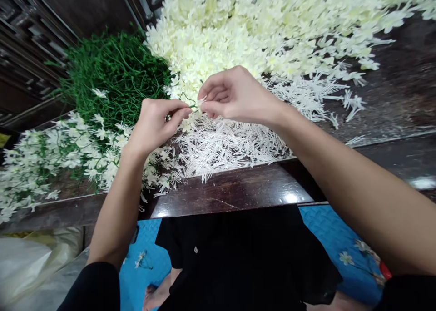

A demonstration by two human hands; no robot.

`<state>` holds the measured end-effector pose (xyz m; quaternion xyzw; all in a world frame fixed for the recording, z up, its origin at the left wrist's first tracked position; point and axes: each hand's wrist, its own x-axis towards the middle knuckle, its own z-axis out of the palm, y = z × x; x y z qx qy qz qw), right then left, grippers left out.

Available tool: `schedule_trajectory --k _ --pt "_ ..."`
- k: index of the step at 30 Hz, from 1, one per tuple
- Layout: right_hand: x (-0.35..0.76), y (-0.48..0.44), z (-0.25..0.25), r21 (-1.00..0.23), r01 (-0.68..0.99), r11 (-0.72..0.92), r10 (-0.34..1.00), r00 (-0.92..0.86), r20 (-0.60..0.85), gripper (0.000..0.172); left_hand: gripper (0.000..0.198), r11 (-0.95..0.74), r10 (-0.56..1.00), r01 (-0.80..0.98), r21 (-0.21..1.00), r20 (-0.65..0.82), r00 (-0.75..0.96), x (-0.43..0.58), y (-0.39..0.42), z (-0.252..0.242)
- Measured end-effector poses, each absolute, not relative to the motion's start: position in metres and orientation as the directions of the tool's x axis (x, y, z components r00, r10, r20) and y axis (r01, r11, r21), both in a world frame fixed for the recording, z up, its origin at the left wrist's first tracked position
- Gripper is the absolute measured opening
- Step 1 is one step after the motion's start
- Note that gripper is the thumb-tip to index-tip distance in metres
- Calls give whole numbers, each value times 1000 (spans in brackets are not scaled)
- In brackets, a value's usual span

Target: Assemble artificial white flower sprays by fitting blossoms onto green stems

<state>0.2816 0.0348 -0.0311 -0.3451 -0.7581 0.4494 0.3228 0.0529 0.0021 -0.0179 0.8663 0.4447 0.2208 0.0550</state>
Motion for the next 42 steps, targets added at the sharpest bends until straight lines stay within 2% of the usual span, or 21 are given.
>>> schedule_trajectory --k 5,6,9,11,16,20,24,28,35,39,42 --pt "279 36 -34 -894 151 422 760 -597 258 74 27 -636 758 717 286 408 509 50 4 -20" --pt "277 35 -36 -895 143 423 758 -596 263 72 27 -652 746 702 288 412 524 51 3 -21" --pt "272 31 -39 -907 144 397 796 -546 262 41 27 -676 725 682 279 419 547 53 3 -22" --pt "270 31 -40 -927 104 360 822 -506 262 31 26 -659 735 707 257 417 534 53 4 -22" --pt "272 33 -38 -946 17 324 850 -445 283 29 26 -606 771 769 204 389 505 51 4 -23" --pt "274 31 -33 -960 44 278 851 -474 225 21 26 -563 797 812 153 358 485 51 4 -24" --pt "273 31 -35 -966 51 253 829 -527 189 22 27 -584 773 799 142 397 494 52 5 -25" --pt "270 31 -38 -960 68 270 825 -531 194 21 30 -607 759 783 136 392 520 54 5 -26" --pt "268 25 -38 -938 139 317 833 -515 205 17 34 -629 739 776 54 351 575 56 3 -28" --pt "267 23 -39 -937 167 306 843 -506 185 12 33 -643 733 764 54 334 593 57 2 -28" --pt "266 21 -38 -941 156 302 843 -504 187 18 34 -649 727 757 71 350 590 56 2 -27"
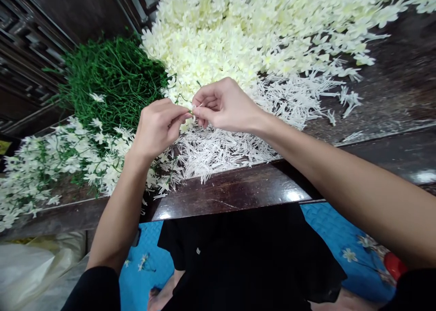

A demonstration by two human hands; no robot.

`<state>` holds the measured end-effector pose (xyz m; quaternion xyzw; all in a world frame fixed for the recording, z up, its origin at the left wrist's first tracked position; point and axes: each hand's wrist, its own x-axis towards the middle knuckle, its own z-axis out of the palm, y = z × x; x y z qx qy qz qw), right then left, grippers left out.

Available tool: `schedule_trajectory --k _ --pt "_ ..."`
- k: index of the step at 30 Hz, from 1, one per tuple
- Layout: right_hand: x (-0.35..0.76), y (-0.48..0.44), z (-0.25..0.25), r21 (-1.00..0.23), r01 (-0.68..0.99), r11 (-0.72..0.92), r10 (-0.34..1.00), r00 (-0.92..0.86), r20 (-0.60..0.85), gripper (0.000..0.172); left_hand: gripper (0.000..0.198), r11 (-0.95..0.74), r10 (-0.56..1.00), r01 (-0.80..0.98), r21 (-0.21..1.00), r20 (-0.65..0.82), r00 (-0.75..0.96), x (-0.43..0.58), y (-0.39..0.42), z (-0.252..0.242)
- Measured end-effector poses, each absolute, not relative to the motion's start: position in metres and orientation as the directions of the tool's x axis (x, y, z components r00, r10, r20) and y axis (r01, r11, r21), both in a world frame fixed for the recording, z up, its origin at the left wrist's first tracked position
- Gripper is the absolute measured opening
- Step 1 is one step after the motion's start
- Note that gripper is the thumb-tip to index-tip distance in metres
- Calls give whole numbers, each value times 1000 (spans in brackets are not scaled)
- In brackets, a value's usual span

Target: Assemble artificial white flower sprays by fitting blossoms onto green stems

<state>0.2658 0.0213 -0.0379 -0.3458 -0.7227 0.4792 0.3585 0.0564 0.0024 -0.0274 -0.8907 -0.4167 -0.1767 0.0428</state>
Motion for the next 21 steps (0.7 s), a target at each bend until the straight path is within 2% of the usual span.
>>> schedule_trajectory --k 3,7,12,14,18,21 --pt "264 19 -36 -940 130 316 842 -495 215 28 34 -635 729 767 88 394 559 56 2 -28" --pt "264 21 -34 -931 122 343 842 -478 248 32 30 -581 755 802 140 460 467 54 1 -23" --pt "269 29 -35 -892 154 425 843 -427 327 38 38 -461 748 871 168 602 280 41 -4 8" --pt "270 33 -35 -893 185 410 851 -431 301 36 41 -396 715 899 185 677 175 30 -10 24" --pt "269 37 -38 -871 248 423 854 -430 292 25 48 -267 783 956 121 606 142 -7 -32 48" --pt "268 37 -40 -835 306 458 843 -448 298 18 53 -103 927 995 5 364 94 -39 -49 56"
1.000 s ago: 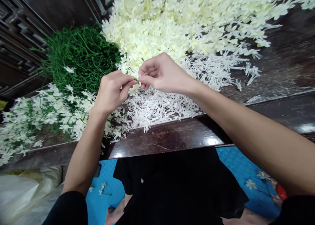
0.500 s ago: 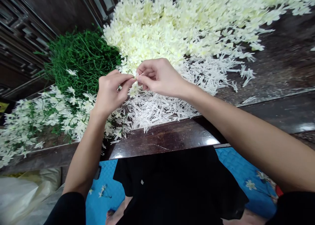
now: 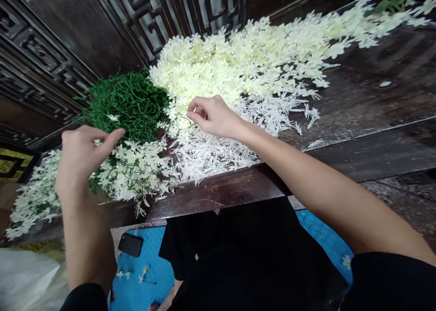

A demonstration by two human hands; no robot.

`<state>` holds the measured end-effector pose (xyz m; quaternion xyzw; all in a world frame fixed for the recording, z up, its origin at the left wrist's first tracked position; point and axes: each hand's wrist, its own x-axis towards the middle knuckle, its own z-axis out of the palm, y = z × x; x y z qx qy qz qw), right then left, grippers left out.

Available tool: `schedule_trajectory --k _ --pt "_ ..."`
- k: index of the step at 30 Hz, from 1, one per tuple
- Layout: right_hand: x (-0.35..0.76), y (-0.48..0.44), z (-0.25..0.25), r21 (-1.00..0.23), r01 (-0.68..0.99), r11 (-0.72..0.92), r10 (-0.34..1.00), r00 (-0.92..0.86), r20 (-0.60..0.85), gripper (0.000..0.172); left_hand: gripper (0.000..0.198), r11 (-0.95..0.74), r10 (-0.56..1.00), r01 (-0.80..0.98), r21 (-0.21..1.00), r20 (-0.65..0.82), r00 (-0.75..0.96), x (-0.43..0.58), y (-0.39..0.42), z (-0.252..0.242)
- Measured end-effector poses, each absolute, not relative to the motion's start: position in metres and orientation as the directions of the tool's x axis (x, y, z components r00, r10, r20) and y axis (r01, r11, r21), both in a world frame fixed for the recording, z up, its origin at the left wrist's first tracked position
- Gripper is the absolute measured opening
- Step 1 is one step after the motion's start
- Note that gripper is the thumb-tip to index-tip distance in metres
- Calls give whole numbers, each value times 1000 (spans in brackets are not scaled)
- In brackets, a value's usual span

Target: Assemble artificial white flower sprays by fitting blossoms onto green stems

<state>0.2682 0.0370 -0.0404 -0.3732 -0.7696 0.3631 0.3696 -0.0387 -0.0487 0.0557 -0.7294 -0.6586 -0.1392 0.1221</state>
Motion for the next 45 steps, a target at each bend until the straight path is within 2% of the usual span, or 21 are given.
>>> schedule_trajectory --k 1,4,7,9,10,12,14,16,19,21,23,27,30,37,40,45 --pt "268 37 -42 -827 321 462 840 -458 291 17 51 -72 948 997 -37 307 80 -47 -53 57" --pt "268 39 -46 -807 349 476 824 -496 272 16 39 -73 931 994 -87 352 99 -50 -59 55" --pt "268 40 -51 -777 350 523 790 -541 288 17 28 -222 927 975 24 314 204 -23 -57 46" --pt "268 41 -52 -764 361 535 777 -565 278 18 28 -296 949 945 142 154 274 1 -54 35" --pt "268 41 -52 -757 374 536 774 -577 263 18 31 -321 947 933 165 66 314 12 -53 30" --pt "267 41 -51 -741 400 539 768 -595 237 20 47 -355 925 928 114 -102 367 24 -52 20" --pt "267 40 -50 -727 414 548 764 -602 233 22 61 -314 931 949 14 -191 311 25 -52 14" --pt "267 40 -49 -723 416 551 762 -604 233 24 63 -238 949 970 -54 -224 220 16 -53 14" --pt "268 39 -48 -723 412 555 756 -611 232 24 58 -148 949 987 -63 -291 124 -1 -56 22" --pt "269 39 -49 -723 407 558 755 -611 239 22 52 -142 940 989 -29 -316 126 -7 -56 28" --pt "270 39 -49 -722 405 561 757 -604 250 21 45 -168 945 986 6 -285 163 -6 -54 30" --pt "269 39 -47 -695 443 567 768 -589 252 22 34 -216 974 975 46 -66 219 11 -36 23" --pt "270 38 -46 -670 462 581 764 -592 254 25 29 -287 958 943 170 38 285 27 -14 8" --pt "270 39 -46 -649 466 602 752 -603 266 24 32 -377 926 901 215 85 367 41 11 -28" --pt "270 39 -46 -657 476 585 770 -581 265 23 29 -385 920 886 257 178 348 37 8 -31" --pt "270 37 -45 -608 535 587 774 -592 225 29 33 -367 907 792 488 375 189 29 6 -31"
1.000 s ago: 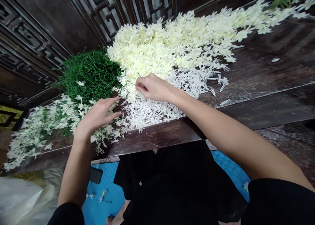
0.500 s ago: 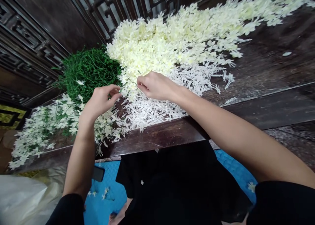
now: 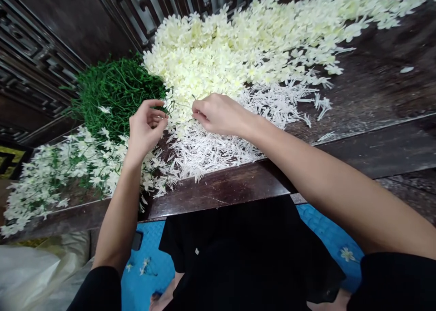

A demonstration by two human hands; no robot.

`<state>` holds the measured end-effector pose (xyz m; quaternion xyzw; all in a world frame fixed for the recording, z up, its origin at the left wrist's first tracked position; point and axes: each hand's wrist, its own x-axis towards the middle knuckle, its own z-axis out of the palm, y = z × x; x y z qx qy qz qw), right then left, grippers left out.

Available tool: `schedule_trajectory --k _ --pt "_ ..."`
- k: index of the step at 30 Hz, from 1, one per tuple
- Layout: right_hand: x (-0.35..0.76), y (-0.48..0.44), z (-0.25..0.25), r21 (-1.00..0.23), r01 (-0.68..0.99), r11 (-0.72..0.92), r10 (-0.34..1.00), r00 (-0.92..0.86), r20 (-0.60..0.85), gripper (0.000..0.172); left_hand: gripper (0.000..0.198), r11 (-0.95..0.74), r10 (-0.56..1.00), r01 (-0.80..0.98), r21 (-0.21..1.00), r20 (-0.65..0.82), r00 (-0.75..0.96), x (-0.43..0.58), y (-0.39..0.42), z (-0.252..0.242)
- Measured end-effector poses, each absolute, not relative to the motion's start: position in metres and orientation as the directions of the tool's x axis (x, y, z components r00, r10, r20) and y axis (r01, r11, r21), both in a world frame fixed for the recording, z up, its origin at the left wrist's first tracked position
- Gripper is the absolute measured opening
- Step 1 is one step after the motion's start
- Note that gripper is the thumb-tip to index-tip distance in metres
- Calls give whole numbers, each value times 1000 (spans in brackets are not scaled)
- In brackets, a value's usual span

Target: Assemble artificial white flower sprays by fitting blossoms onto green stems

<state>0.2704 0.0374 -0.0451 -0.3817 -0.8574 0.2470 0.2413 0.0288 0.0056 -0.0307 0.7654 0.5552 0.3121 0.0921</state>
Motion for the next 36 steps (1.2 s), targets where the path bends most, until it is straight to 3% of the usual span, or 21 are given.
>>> schedule_trajectory --k 4,8,12,16,20,25,29,36 --pt "271 38 -48 -515 578 633 750 -625 219 33 50 -364 914 650 667 391 111 21 8 -39" --pt "273 43 -58 -419 530 737 667 -668 330 34 56 -375 922 543 751 365 132 18 8 -44" --pt "275 47 -67 -354 475 806 590 -693 413 35 40 -356 935 467 809 305 182 23 6 -41" --pt "273 45 -68 -359 413 837 542 -715 442 37 18 -411 911 436 801 341 231 31 4 -37" --pt "269 38 -64 -427 337 839 533 -664 524 30 8 -416 905 404 815 329 269 38 -1 -35" --pt "265 32 -54 -573 222 789 577 -587 568 18 11 -365 929 390 846 302 213 39 -2 -35" --pt "263 27 -46 -660 138 738 630 -489 603 10 10 -384 923 463 799 312 226 39 -2 -36" --pt "262 20 -40 -803 30 596 750 -377 543 9 14 -438 898 544 716 327 293 43 -4 -35"
